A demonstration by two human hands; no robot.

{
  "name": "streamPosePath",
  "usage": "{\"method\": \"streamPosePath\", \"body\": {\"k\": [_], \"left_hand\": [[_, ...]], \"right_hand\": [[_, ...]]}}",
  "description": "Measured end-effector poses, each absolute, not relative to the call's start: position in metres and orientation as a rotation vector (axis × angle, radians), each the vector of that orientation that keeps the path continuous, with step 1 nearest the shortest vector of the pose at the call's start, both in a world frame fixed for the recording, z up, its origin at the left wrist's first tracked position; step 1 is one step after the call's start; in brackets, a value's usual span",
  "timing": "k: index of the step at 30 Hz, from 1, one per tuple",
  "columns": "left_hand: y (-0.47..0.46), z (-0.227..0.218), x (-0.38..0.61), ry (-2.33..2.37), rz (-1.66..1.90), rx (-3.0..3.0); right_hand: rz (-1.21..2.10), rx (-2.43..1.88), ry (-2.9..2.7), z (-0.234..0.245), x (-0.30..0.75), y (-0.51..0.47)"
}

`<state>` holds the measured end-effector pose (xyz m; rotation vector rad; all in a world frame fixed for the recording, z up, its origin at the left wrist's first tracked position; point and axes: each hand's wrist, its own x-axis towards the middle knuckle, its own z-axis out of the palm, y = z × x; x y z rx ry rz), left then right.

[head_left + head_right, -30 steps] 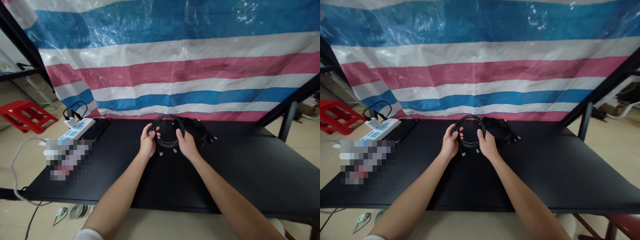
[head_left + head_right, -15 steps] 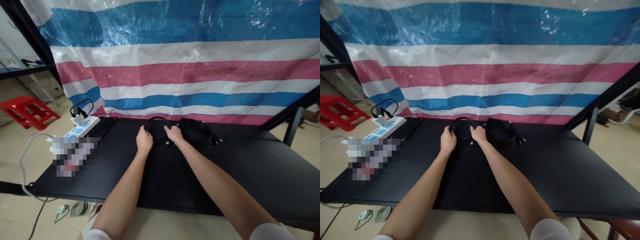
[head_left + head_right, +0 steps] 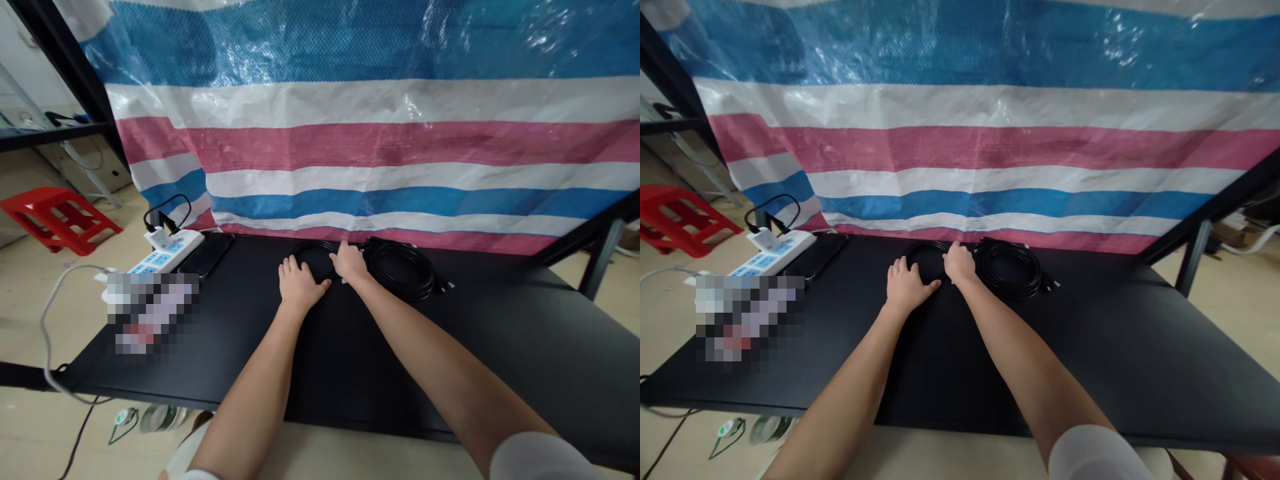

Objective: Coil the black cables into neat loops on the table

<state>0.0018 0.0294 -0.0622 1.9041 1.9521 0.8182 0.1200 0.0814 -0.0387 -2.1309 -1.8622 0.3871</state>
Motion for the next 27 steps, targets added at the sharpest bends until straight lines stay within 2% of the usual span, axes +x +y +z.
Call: {"method": "streamPosePath", "body": {"k": [10, 16, 21, 27], "left_hand": [[0.035, -0.065, -0.003, 1.841, 1.044, 1.896], [0.031, -0.051, 0.001, 1.881, 0.727, 2.065], [0.025, -0.047, 0.010, 1.857, 0.544, 2.187], [0.027, -0.054, 0.014, 1.914, 0.473, 2.241]], "right_hand": [[0.279, -1.952, -2.001, -0.032, 0.134, 0.071], [0.183, -1.702, -1.846, -0.035, 0.166, 0.057], [-0.043, -1.435, -1.626, -0.045, 0.212, 0.050], [-0.213, -1.468, -1.358, -0.060, 0.260, 0.041]]}}
